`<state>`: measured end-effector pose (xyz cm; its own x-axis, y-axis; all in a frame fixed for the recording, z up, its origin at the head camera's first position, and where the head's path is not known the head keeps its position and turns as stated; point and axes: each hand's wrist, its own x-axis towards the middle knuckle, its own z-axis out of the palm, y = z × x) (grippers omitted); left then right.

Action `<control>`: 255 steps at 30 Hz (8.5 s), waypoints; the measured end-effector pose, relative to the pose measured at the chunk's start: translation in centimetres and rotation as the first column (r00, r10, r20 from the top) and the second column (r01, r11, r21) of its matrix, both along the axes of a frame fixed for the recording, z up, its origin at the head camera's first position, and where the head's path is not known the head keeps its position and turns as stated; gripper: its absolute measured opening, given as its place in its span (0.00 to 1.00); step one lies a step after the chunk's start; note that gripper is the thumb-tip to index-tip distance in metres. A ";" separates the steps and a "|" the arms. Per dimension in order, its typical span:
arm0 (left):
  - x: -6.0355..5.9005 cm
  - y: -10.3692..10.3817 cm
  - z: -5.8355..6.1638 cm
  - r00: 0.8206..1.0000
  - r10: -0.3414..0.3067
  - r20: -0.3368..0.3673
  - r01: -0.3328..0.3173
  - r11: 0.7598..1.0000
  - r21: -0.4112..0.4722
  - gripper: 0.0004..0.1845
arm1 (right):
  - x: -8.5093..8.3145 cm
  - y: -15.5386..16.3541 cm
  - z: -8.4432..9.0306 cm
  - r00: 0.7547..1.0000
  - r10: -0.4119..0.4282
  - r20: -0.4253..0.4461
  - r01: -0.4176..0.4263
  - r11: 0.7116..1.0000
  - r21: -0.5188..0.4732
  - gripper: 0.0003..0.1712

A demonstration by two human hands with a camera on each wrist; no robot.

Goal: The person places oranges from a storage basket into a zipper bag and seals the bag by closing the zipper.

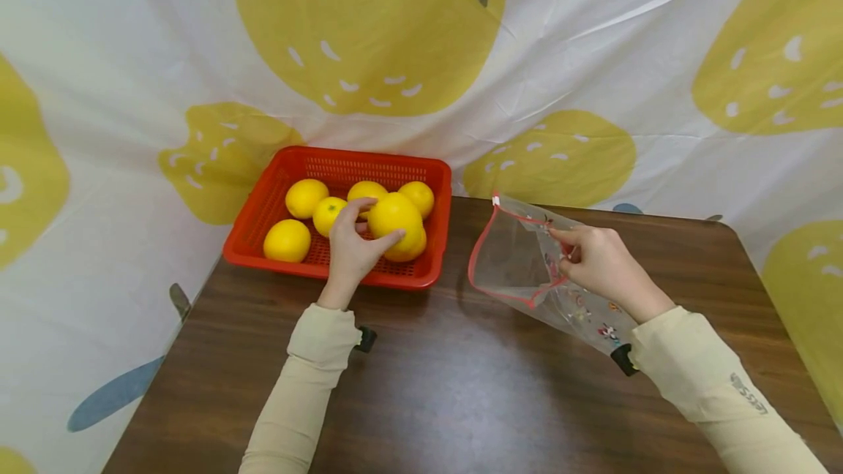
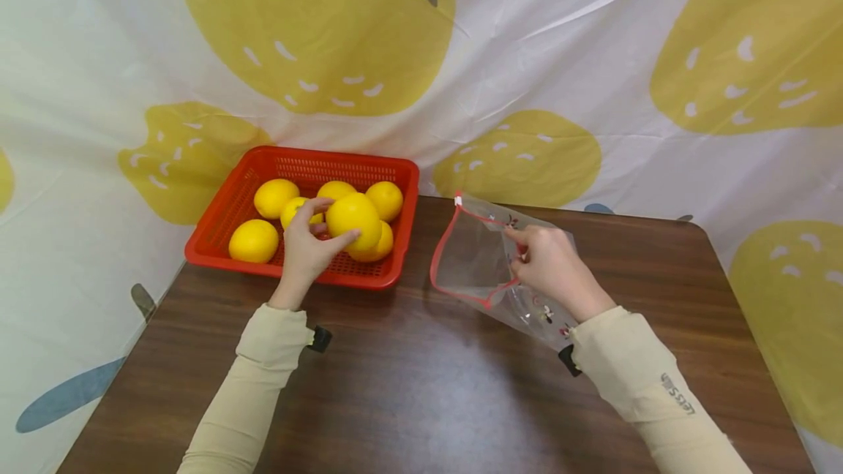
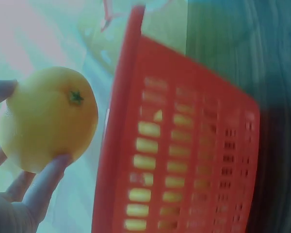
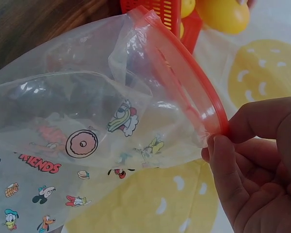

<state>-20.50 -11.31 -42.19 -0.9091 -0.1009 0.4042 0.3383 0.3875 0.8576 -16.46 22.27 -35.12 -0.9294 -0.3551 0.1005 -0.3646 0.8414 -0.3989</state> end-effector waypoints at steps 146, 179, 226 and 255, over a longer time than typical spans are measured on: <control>-3.4 -11.6 -2.2 0.748 0.492 0.446 0.017 0.657 -0.753 0.31 | 0.8 -0.1 2.5 0.952 -0.059 -0.300 0.048 0.998 -0.043 0.18; -3.3 -12.1 -2.6 0.840 0.374 0.393 0.044 0.675 -0.737 0.34 | 0.9 0.3 2.2 0.946 -0.056 -0.320 0.038 0.997 -0.063 0.18; -1.4 -10.8 -0.3 0.912 0.407 0.050 -0.285 0.717 -0.636 0.33 | 0.7 0.1 2.3 0.960 -0.052 -0.277 0.037 0.998 -0.059 0.19; -0.2 2.1 3.1 0.998 -0.064 -0.008 0.059 0.954 -0.293 0.32 | 1.0 0.4 2.2 0.952 -0.060 -0.301 0.045 0.997 -0.058 0.19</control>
<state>-20.70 -9.24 -39.08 -0.9024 0.0799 0.4235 0.3831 0.5987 0.7034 -15.44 22.69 -32.91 -0.8698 -0.2938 0.3963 -0.4304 0.8445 -0.3187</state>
